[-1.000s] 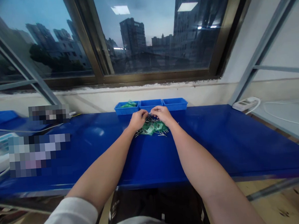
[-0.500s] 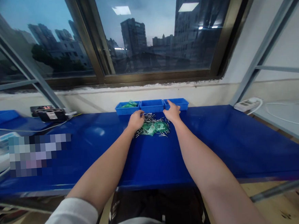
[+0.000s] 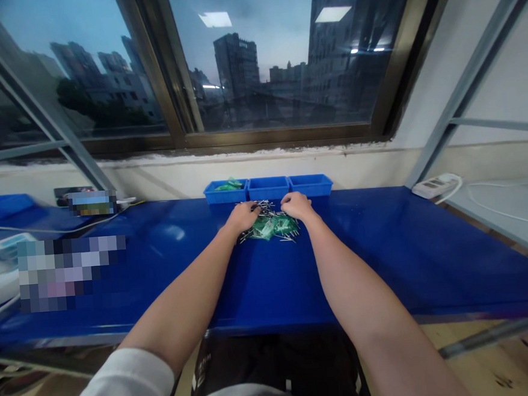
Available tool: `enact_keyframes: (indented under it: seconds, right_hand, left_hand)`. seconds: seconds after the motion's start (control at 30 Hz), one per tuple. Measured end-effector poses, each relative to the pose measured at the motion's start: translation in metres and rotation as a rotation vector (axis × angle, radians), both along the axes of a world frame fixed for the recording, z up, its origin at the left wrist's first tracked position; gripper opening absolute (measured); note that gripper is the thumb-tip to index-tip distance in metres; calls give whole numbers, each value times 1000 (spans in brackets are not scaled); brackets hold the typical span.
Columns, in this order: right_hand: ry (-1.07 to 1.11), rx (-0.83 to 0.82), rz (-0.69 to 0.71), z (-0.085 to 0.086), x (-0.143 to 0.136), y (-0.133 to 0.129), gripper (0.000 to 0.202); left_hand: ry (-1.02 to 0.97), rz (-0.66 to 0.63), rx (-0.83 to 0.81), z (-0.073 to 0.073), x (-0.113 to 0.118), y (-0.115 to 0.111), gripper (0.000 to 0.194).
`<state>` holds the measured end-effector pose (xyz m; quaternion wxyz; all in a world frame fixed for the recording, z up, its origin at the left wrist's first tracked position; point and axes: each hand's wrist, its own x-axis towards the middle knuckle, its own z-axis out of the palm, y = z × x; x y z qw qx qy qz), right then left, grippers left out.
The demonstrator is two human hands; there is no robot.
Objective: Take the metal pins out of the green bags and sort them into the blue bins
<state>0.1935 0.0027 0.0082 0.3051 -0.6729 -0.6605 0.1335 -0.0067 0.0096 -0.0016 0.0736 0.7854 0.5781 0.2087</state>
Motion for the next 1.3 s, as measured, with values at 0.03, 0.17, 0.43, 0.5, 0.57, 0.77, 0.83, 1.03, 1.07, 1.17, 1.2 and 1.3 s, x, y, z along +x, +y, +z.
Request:
enact_keyframes:
  seconds: [0.03,0.17,0.43,0.5,0.57,0.77,0.83,1.03,1.07,1.17,1.2,1.3]
  right_hand:
    - [-46,-26,-1,1,-1,-1,26]
    - [-147,-87,-15,3,-4,-3,24]
    - [-140,-150,92,0,-7,-4,12]
    - [-144,-123,108,-3,-6,-3,13]
    - [-145,-83,111,-5,-5,-1,15]
    - [-105,77,93,0,-7,-2,37]
    - [-101,130,109,3,-10,-4,44]
    - [-57,236,212,5,-24,-8,49]
    - [-50,241,218,5,-26,-9,50]
    - [-15,236,229,5,-30,-10,50]
    - [7,232,233,5,-30,-11,50]
    - [125,210,260,3,-30,-10,48]
  left_hand:
    - [1,-3,-5,0,0,1,39]
    - [5,-8,-17,-1,0,2,37]
    - [8,-20,-15,-3,-1,2,36]
    - [12,-23,-16,-2,-1,2,36]
    - [14,-24,-15,-1,0,1,34]
    - [-49,-30,99,4,1,-3,34]
    - [-116,-95,161,7,3,-7,35]
    - [-287,-344,222,14,7,-16,28]
    - [-293,-350,224,14,8,-17,24]
    - [-288,-334,240,15,9,-17,19]
    - [-283,-327,243,15,9,-16,20]
    - [-264,-311,248,14,8,-16,22]
